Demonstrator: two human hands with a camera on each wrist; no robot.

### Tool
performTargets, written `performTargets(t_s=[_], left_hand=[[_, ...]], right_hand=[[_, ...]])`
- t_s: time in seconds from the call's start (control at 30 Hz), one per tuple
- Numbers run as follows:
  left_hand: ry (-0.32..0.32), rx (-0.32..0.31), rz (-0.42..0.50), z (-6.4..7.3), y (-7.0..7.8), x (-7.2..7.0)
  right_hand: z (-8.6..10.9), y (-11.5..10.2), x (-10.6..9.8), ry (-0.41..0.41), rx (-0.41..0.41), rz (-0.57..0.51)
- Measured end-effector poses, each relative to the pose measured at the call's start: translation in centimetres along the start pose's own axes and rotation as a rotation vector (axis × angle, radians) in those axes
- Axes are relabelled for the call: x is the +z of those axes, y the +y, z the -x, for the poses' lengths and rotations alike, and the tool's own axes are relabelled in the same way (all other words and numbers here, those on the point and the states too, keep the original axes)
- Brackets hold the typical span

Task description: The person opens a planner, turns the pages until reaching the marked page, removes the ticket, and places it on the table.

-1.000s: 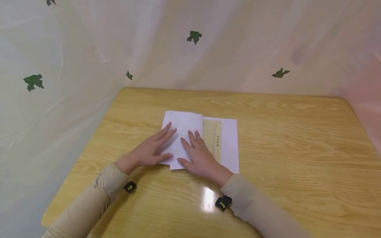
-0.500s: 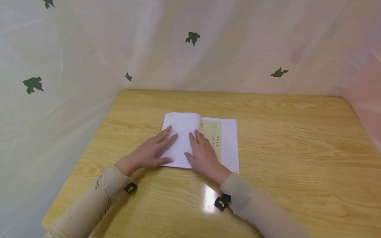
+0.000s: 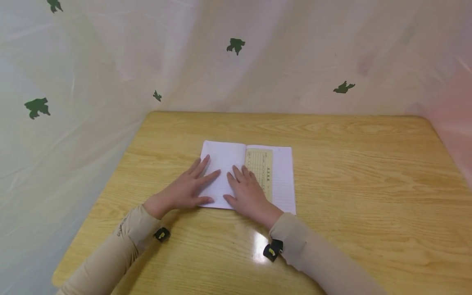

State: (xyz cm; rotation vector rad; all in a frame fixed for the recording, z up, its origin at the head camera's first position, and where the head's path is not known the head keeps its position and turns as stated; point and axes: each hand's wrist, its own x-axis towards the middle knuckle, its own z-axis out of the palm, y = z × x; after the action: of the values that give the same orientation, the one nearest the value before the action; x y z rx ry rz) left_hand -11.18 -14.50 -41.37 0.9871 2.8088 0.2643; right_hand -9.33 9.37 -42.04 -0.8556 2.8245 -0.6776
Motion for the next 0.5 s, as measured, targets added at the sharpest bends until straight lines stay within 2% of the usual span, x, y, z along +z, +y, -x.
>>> performTargets(t_s=[0.23,0.5], left_hand=[[-0.030,0.012,-0.043,-0.29,0.39,-0.08],[-0.144,0.003,-0.015,-0.58,0.34,-0.18]], right_hand=[[0.12,0.09,-0.14,-0.064,-0.033,0.062],[0.18,0.63,-0.83,-0.113,-0.072,0.026]])
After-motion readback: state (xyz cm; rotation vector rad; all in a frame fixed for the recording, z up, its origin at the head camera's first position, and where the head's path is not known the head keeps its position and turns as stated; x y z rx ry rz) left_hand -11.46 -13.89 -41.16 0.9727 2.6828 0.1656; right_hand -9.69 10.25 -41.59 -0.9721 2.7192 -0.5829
